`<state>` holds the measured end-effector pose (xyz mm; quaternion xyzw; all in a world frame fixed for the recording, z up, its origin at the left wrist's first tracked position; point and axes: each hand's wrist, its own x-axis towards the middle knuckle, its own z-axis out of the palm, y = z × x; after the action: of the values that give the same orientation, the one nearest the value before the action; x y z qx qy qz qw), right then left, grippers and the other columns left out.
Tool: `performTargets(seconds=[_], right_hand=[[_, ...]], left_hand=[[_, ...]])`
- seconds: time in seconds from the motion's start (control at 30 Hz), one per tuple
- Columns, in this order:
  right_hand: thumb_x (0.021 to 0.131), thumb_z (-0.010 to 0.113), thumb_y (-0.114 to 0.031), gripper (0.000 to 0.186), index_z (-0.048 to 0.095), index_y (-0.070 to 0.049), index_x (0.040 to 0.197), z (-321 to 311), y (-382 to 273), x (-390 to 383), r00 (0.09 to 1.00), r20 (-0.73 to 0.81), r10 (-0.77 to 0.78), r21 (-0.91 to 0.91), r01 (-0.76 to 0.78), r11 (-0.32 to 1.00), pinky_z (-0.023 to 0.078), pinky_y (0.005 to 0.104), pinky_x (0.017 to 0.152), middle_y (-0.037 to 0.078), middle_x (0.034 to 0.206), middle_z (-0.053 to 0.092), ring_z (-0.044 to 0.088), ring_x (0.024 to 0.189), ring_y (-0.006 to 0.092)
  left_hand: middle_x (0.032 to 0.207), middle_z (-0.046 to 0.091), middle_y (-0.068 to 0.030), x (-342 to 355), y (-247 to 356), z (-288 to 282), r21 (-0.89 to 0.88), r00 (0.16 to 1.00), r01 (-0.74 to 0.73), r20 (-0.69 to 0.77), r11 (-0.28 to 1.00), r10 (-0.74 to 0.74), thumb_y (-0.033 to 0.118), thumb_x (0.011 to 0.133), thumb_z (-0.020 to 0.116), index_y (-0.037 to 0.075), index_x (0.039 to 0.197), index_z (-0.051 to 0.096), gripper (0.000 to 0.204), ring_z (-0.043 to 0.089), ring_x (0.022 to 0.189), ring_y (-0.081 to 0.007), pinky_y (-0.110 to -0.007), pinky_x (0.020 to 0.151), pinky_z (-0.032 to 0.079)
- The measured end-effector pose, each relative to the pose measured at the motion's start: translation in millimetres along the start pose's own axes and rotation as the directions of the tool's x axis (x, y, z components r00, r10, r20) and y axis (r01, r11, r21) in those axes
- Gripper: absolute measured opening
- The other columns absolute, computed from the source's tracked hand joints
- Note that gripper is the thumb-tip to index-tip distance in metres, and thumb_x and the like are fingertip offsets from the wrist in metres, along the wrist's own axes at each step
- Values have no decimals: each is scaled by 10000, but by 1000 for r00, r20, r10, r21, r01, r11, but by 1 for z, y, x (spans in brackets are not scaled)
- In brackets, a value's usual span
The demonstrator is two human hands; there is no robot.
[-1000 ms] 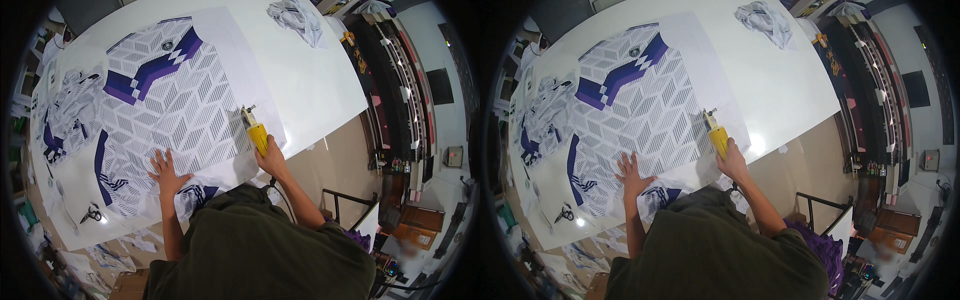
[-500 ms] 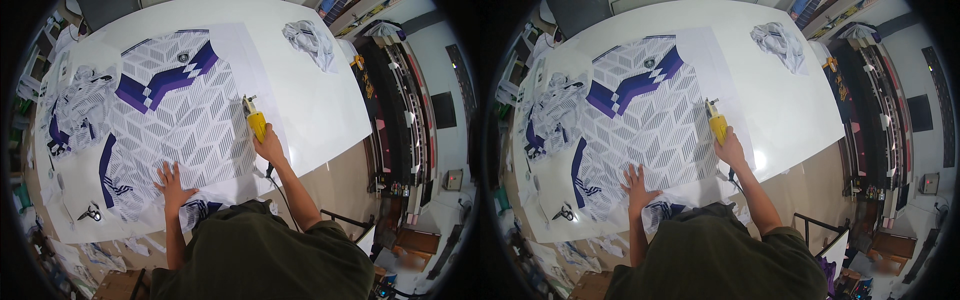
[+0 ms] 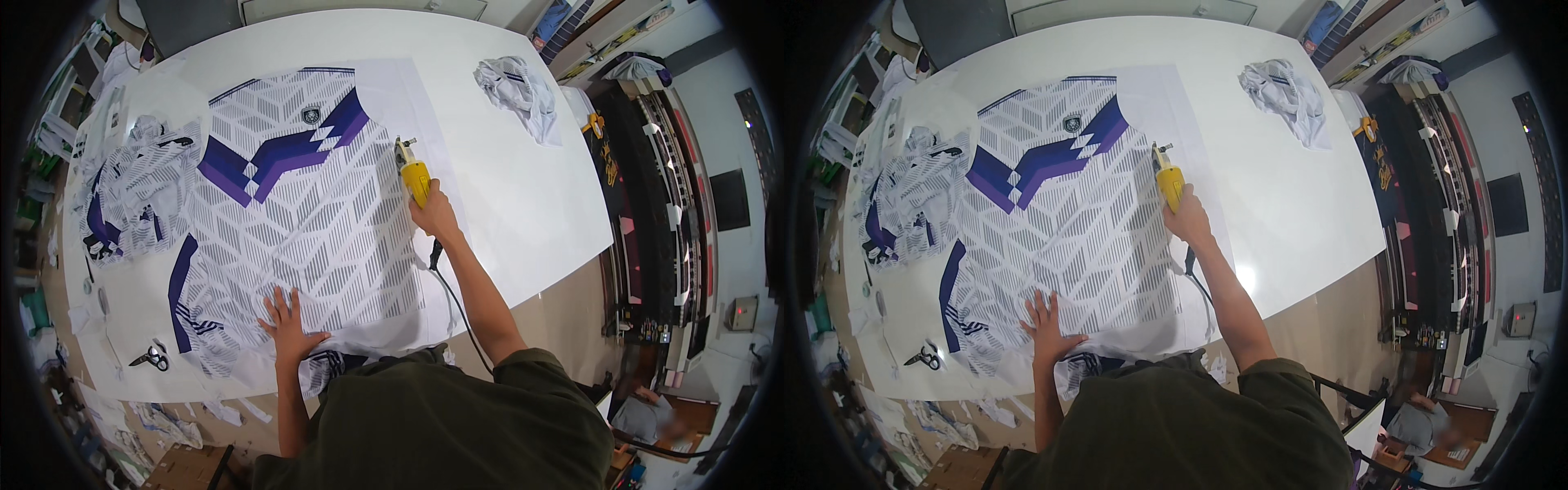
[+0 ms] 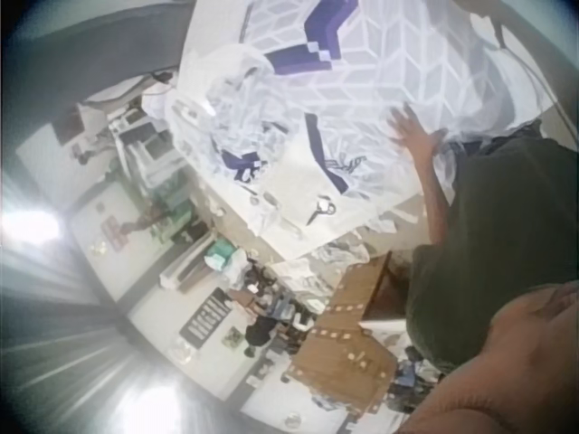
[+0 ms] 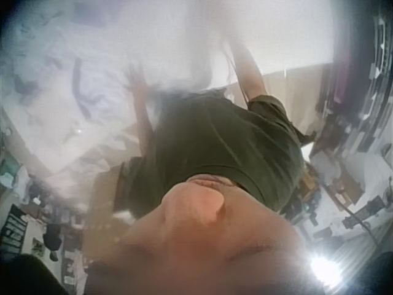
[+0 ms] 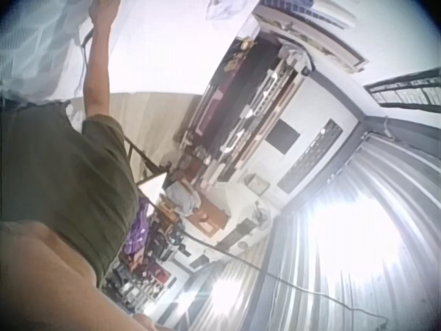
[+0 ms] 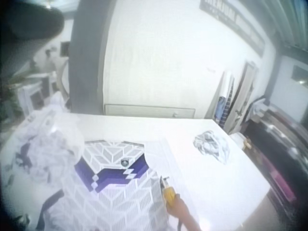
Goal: The person uses a yellow electric rotary cutter to cut a large piece of white patterned fabric on a white table. They guide the tool along the fabric's edges and patterns, occasionally lifting and repositioning the material to continue cutting. The person works on multiple sections of the fabric, creating distinct cut pieces.
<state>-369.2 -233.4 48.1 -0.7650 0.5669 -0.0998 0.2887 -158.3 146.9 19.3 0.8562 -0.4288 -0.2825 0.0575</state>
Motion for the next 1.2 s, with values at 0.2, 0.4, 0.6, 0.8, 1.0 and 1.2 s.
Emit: performTargets(seconds=[0.2,0.4,0.6,0.8,1.0,1.2], right_hand=[[874,674,-274,534,423,72,1195,2,-12,47,1000,-17,-21,-29,20,999,590,557,737,385,979,678,700,862,529],[882,662,-298,550,417,57,1222,1,-27,95,1000,-7,-20,-48,20,999,585,554,792,365,1016,678,697,923,520],[892,654,-312,544,418,27,1245,-7,-36,142,998,57,-28,-60,32,998,577,539,843,341,1064,680,695,989,500],[888,689,-283,573,417,21,1291,-65,18,141,948,221,-230,-142,265,954,580,505,754,336,1001,698,715,892,475],[887,688,-252,638,391,9,1387,-101,27,158,881,415,-229,-71,282,957,577,454,691,298,966,705,711,735,398],[886,689,-250,638,391,-4,1394,-99,29,186,837,489,-248,-78,325,943,574,457,683,290,959,705,708,721,397]], left_hand=[[1743,8,-184,-1,6,-6,-20,1000,20,5,1000,-20,541,482,968,182,1662,233,1435,-51,1580,-481,-802,1139,-2],[1740,29,-188,-1,7,-7,-35,1000,31,1,999,-31,514,470,983,181,1653,255,1429,-56,1582,-475,-801,1143,2],[1739,17,-190,-3,7,-4,-18,999,36,-23,999,-37,499,434,999,201,1663,210,1491,-56,1585,-465,-789,1156,4],[1737,-33,-195,-8,15,-6,24,993,119,14,993,-119,475,383,1020,223,1678,131,1590,-68,1583,-471,-775,1169,31],[1738,-67,-180,-7,21,-10,22,988,149,32,989,-149,463,354,1027,257,1680,125,1617,-79,1581,-471,-781,1168,41],[1741,-69,-172,-6,20,-6,32,986,163,18,986,-164,447,328,1032,265,1679,130,1635,-87,1582,-464,-789,1162,66]])
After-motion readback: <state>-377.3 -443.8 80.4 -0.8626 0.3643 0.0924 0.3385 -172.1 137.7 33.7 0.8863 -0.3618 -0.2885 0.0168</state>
